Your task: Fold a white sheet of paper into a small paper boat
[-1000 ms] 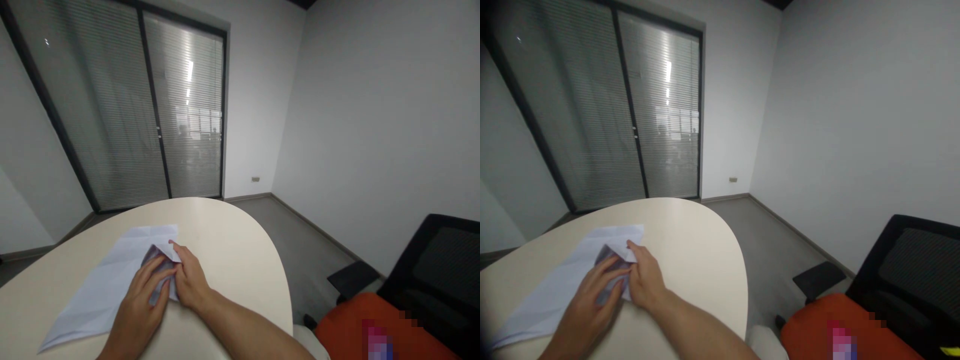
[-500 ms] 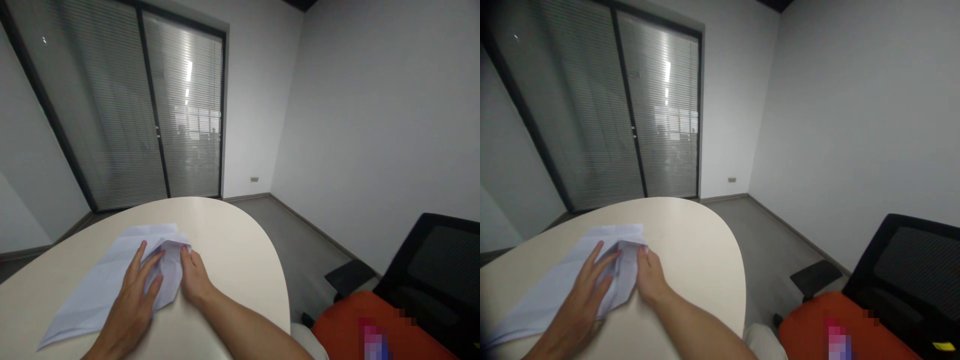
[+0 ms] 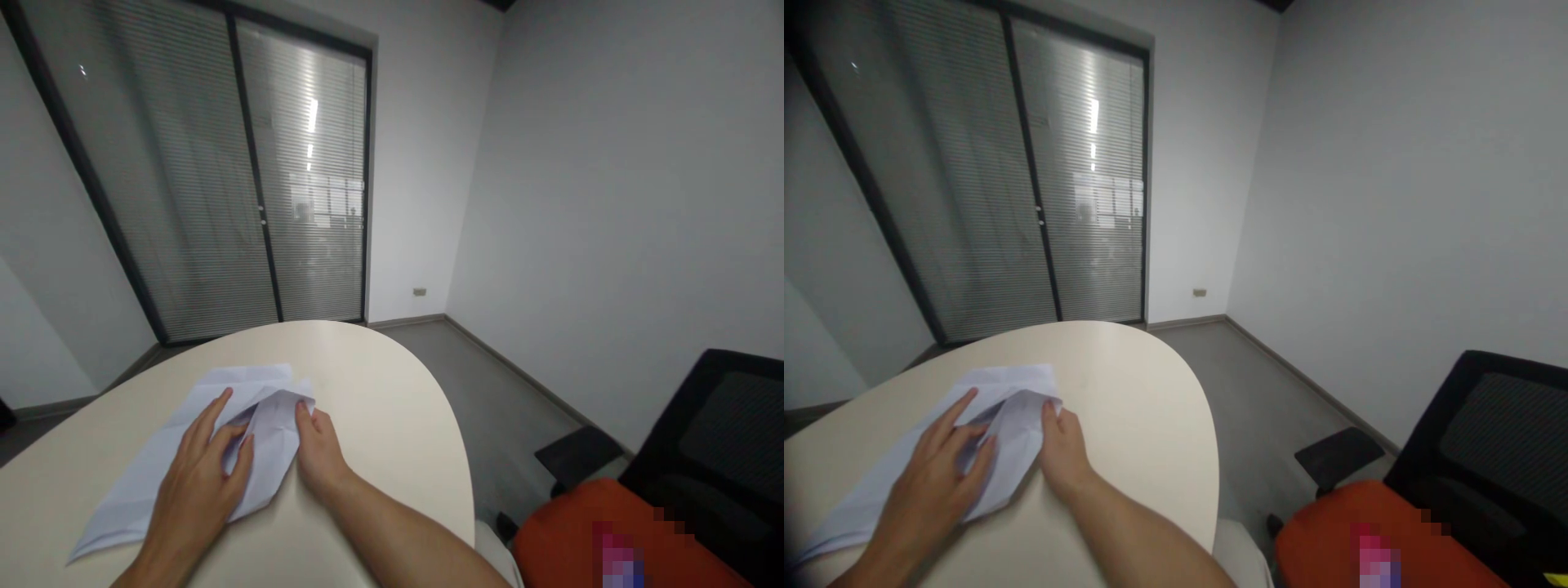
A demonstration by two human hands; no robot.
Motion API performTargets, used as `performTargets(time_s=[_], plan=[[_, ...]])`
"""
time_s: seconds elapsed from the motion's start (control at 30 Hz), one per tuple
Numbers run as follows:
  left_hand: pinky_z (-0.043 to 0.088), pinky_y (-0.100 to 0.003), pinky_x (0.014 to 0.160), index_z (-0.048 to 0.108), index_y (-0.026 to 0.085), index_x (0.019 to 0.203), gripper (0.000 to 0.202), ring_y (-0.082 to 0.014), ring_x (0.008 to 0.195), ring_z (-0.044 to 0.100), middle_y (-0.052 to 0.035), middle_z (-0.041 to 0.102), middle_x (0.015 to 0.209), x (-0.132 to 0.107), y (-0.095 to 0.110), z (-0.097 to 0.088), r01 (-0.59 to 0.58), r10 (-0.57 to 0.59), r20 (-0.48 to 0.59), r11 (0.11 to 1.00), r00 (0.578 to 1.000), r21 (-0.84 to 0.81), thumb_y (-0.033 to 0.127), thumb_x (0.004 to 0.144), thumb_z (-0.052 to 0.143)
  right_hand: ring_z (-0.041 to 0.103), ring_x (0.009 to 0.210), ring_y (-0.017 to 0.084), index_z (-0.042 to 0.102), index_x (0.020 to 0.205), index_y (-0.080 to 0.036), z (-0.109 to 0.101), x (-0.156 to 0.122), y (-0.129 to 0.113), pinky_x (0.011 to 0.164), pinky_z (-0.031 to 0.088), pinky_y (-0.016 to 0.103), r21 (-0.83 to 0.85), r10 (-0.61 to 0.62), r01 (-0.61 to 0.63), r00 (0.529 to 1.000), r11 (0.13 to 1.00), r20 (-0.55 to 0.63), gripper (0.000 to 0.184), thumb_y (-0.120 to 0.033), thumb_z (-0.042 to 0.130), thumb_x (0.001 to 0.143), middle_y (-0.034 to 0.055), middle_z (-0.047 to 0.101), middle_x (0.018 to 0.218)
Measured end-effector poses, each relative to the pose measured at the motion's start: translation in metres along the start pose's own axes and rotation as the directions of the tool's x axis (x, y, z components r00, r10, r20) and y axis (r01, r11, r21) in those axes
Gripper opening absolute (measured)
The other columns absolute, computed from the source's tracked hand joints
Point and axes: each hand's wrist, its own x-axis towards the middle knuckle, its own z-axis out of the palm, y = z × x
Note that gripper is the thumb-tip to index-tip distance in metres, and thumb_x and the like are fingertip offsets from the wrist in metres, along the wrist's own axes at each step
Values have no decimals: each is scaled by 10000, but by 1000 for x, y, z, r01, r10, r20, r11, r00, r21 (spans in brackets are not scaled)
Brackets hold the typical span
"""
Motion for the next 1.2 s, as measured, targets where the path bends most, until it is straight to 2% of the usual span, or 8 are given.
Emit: performTargets(time_s=[0.17,0.27,0.33,0.43,0.57,0.7,0.97,1.2], plan=[[418,-491,1072,567,237,837,234,-309,1252,530,-90,567,1379,1,-2,0,-2,4,53,999,999,-43,425,921,456,650,818,237,714,924,-137,-11,5,-9,705,527,328,-67,-37,35,999,997,-36,559,-598,401,960,82,713,819],[459,-430,1022,604,237,895,226,-278,1194,582,-79,636,1277,0,-2,2,-27,33,101,998,994,-57,422,918,477,639,996,221,554,1313,-185,-20,5,-22,895,509,357,-236,-219,186,969,954,-119,432,-325,549,904,81,702,1091],[481,-390,988,624,236,952,230,-257,1153,616,-67,660,1235,-2,0,3,-26,35,136,998,990,-65,412,923,479,570,1151,220,352,1489,-213,-24,5,-36,1013,452,390,-466,-376,292,922,835,-95,760,-127,597,775,107,601,1312],[523,-327,866,631,245,1018,230,-219,1026,672,-39,693,1150,-2,4,0,27,-9,212,996,977,-82,399,937,480,415,1339,252,573,1320,-270,-27,10,-59,1148,280,488,-749,-447,458,861,478,241,650,-17,574,720,78,538,1413],[525,-326,823,625,253,1092,280,-214,933,681,-26,695,1130,-1,7,-6,116,-81,276,987,958,-113,446,900,557,620,1044,225,685,1106,-257,-29,30,-73,1111,320,492,-785,-283,541,837,303,468,345,-76,579,832,42,728,1044],[517,-321,759,633,246,1093,295,-186,768,665,-30,711,1091,0,4,-5,255,-199,323,957,925,-140,453,923,510,612,1123,195,509,1381,-245,-40,42,-61,982,456,361,-667,-299,678,735,308,609,532,-90,540,874,74,664,1249],[520,-336,786,661,222,1136,323,-216,861,677,-62,718,1126,-1,-4,3,305,-158,429,904,889,-299,270,837,549,612,1134,201,686,1160,-315,-64,34,-55,956,471,369,-566,-298,815,575,124,762,294,-189,493,979,44,581,1411],[459,-412,1017,691,236,1173,389,-263,1125,637,-74,705,1217,1,-3,-3,278,-89,453,887,887,-370,208,825,520,615,1142,211,687,1135,-261,-66,38,-55,970,484,414,-589,-290,802,590,99,754,244,-202,492,1000,86,652,1308]])
